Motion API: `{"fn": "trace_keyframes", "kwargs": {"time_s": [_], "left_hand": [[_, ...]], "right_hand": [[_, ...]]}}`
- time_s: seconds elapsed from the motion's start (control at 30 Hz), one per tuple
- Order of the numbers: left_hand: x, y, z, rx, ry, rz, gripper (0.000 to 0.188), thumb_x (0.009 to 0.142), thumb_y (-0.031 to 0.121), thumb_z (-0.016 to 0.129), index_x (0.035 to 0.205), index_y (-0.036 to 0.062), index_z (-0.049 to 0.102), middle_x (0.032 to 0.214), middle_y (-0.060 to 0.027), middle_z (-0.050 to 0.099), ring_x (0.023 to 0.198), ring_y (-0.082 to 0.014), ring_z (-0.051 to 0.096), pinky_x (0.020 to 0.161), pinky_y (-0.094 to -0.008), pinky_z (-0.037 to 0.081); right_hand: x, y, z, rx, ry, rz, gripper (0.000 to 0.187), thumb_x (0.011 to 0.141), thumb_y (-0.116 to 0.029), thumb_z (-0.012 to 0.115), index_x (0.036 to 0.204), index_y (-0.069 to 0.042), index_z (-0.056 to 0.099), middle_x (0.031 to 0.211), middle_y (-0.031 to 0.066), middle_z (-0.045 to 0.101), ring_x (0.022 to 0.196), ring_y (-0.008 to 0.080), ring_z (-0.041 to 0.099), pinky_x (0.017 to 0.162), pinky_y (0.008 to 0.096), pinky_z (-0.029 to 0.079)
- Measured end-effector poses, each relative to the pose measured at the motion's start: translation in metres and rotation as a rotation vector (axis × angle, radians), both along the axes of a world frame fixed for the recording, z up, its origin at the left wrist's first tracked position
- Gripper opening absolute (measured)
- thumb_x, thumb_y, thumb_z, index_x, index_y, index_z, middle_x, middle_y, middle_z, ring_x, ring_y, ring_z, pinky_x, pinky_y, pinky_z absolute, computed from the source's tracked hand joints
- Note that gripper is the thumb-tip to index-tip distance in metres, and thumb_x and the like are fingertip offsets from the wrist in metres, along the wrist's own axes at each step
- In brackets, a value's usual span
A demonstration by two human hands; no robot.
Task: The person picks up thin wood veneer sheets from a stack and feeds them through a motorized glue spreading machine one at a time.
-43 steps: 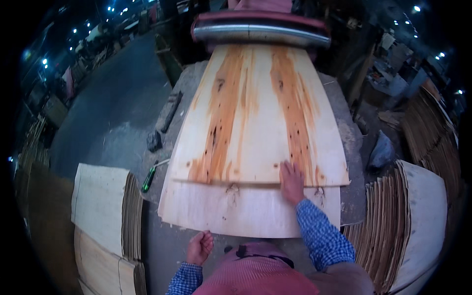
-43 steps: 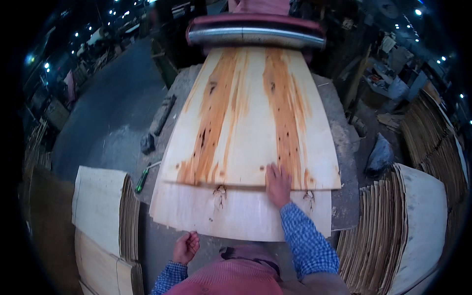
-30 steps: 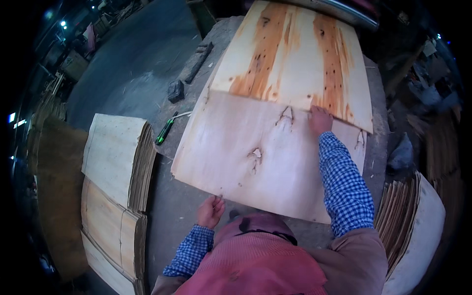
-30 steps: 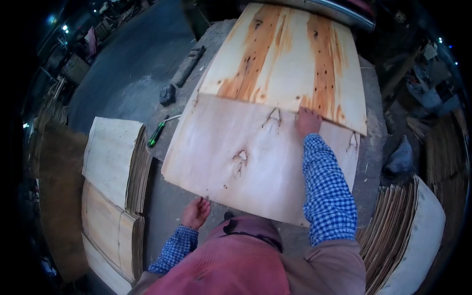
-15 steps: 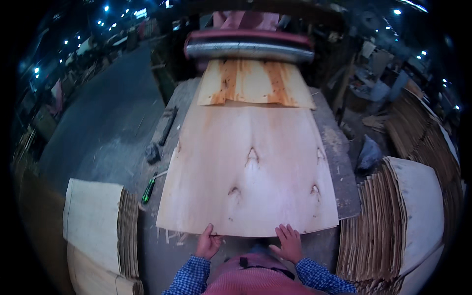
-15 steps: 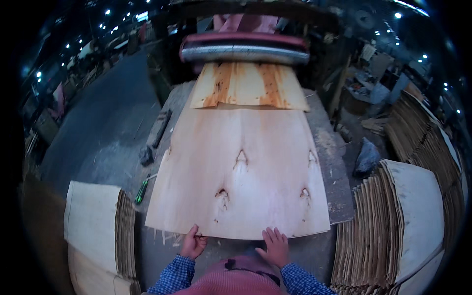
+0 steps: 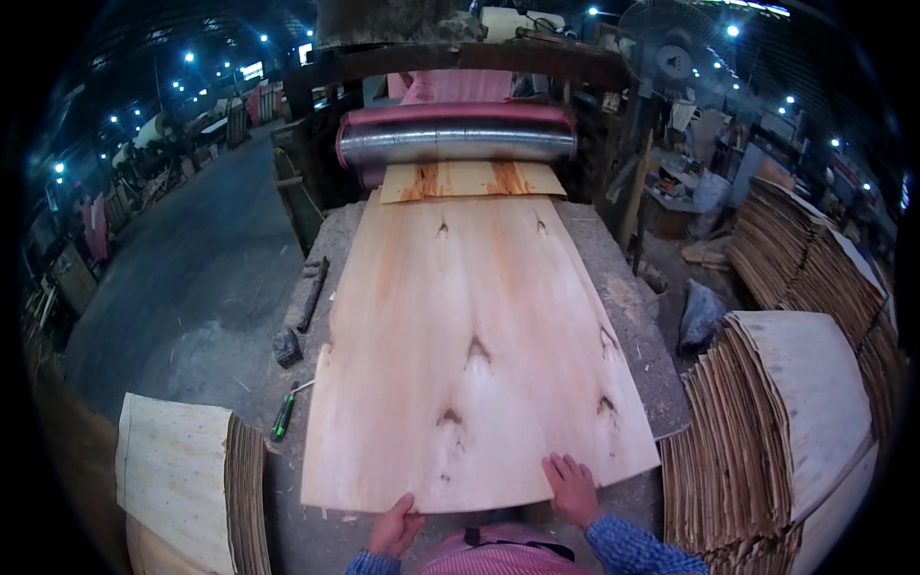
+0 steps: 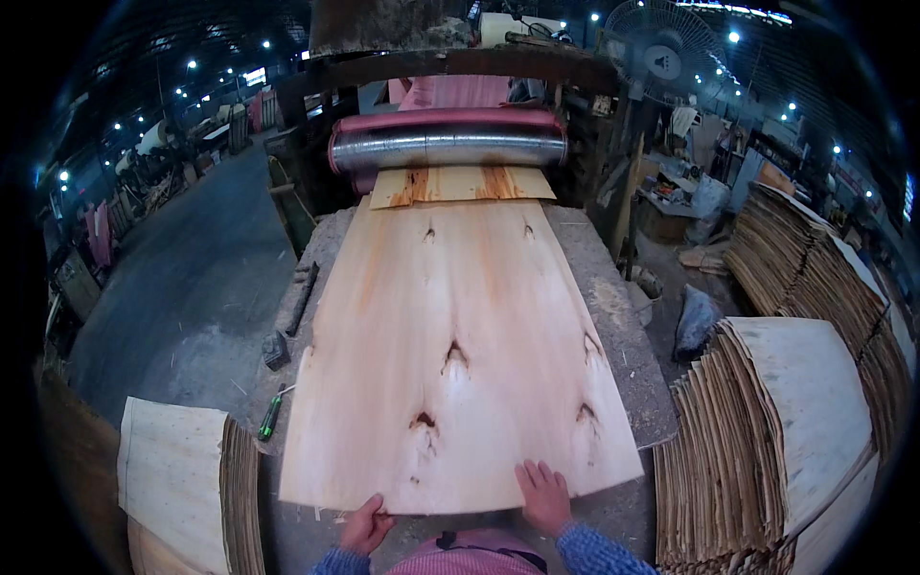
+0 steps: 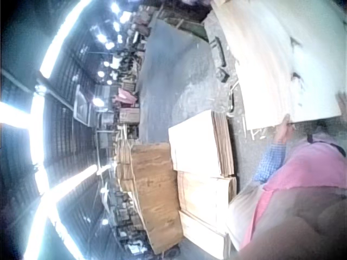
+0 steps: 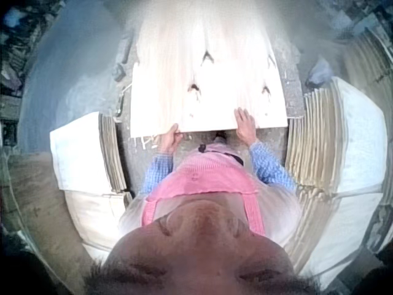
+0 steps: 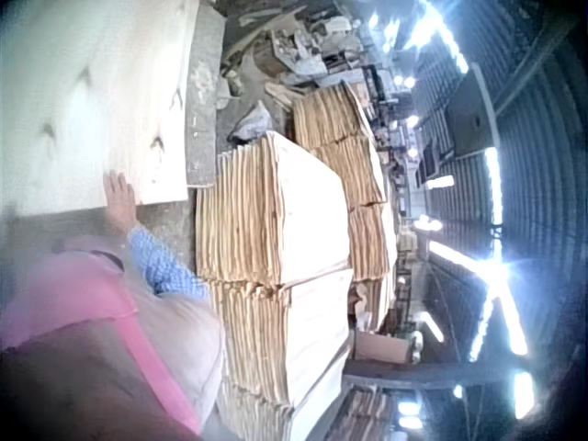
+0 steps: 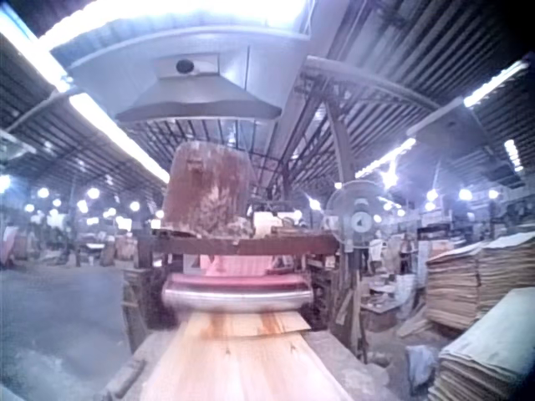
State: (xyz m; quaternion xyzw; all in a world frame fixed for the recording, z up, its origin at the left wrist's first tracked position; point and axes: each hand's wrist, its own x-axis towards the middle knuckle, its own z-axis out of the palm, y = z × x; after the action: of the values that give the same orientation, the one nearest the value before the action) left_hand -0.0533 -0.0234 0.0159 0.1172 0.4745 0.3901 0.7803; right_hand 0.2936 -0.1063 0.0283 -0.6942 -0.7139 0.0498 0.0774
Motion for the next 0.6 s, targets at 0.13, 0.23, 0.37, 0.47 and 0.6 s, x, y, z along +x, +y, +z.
{"fn": "trace_keyframes", "kwargs": {"time_s": [0.13,0.23,0.37,0.47,0.6], "left_hand": [[-0.014,-0.043,0.024,-0.122,0.011,0.116,0.02,0.099,0.025,0.057,0.098,0.0049,0.061,0.074,-0.0064,0.063,0.058,-0.0154,0.056,0.052,-0.0257,0.047],[-0.036,-0.057,-0.044,-0.08,0.053,0.024,0.028,0.1,0.029,0.055,0.11,0.003,0.059,0.081,-0.0073,0.066,0.06,-0.0156,0.057,0.053,-0.0254,0.047],[0.0,0.02,-0.012,0.053,-0.163,0.164,0.03,0.099,0.027,0.055,0.113,0.0016,0.058,0.099,-0.0129,0.069,0.084,-0.0266,0.068,0.069,-0.0378,0.055],[0.013,0.044,-0.018,0.046,-0.283,0.16,0.036,0.101,0.034,0.051,0.113,0.0006,0.058,0.101,-0.0144,0.07,0.09,-0.0288,0.069,0.072,-0.0369,0.057],[0.014,0.017,-0.025,-0.048,-0.14,0.114,0.039,0.104,0.037,0.044,0.113,0.0016,0.06,0.107,-0.0176,0.07,0.093,-0.0297,0.07,0.074,-0.0344,0.059]], "right_hand": [[-0.02,-0.039,0.062,-0.052,0.003,0.049,0.08,0.067,-0.016,0.067,0.143,-0.004,0.041,0.144,0.0164,0.044,0.13,0.042,0.041,0.102,0.0581,0.035],[-0.007,-0.031,0.013,0.0,0.072,0.045,0.077,0.067,-0.016,0.067,0.14,-0.004,0.045,0.142,0.0166,0.045,0.128,0.0433,0.042,0.101,0.0588,0.035],[0.012,0.028,0.015,0.04,0.084,0.05,0.076,0.068,-0.013,0.066,0.14,-0.004,0.045,0.143,0.0155,0.045,0.131,0.0394,0.041,0.103,0.0592,0.033],[0.032,0.07,0.007,0.005,0.132,0.032,0.075,0.071,-0.008,0.063,0.143,-0.005,0.041,0.146,0.0144,0.042,0.134,0.0399,0.038,0.106,0.0596,0.03],[0.058,0.124,-0.021,-0.004,0.128,0.013,0.074,0.072,-0.004,0.062,0.144,-0.006,0.04,0.147,0.0135,0.041,0.138,0.0392,0.034,0.109,0.0604,0.026]]}}
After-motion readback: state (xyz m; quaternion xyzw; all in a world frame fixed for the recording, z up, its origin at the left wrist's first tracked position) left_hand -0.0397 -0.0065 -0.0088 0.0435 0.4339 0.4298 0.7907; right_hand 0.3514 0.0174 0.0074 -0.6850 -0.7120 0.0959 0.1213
